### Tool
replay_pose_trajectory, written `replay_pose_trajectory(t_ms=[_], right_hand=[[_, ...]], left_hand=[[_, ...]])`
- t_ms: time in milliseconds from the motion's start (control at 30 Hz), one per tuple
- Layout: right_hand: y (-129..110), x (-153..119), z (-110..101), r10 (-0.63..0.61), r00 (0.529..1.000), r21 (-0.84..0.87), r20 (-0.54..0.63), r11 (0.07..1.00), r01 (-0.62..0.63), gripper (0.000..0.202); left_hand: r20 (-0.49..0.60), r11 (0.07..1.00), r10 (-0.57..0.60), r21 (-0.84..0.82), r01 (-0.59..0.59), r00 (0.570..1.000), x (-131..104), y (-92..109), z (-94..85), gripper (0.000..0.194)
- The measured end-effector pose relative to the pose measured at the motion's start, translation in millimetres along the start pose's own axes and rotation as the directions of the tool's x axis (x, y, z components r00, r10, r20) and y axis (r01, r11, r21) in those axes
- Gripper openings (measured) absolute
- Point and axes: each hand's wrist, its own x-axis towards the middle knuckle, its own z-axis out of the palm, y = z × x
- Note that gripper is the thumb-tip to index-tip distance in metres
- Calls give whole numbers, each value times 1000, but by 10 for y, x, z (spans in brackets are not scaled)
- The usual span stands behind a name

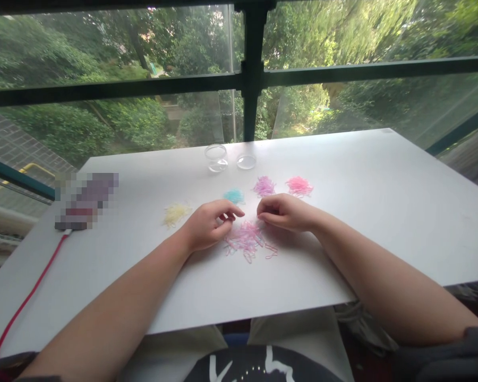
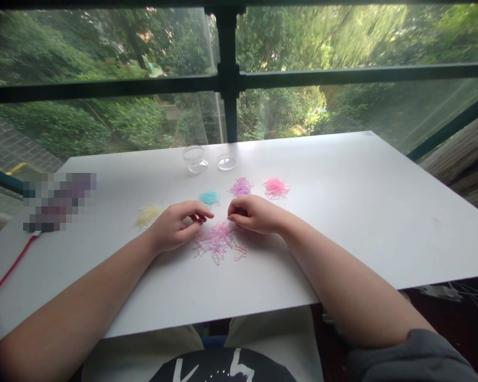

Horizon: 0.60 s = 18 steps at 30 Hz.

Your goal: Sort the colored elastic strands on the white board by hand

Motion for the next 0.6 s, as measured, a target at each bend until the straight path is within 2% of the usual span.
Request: replay_pose_trajectory(t_ms=[300,600], right_hand=[[29,3,10,21,1000,81,8,997,-21,10],[52,-4,27,37,999,98,4,994,-37,10]], left_hand=[[7,1000,-22,-21,22,1000,-1,-30,5,39],[5,999,-44,-27,44,999,-1,-31,24,23]])
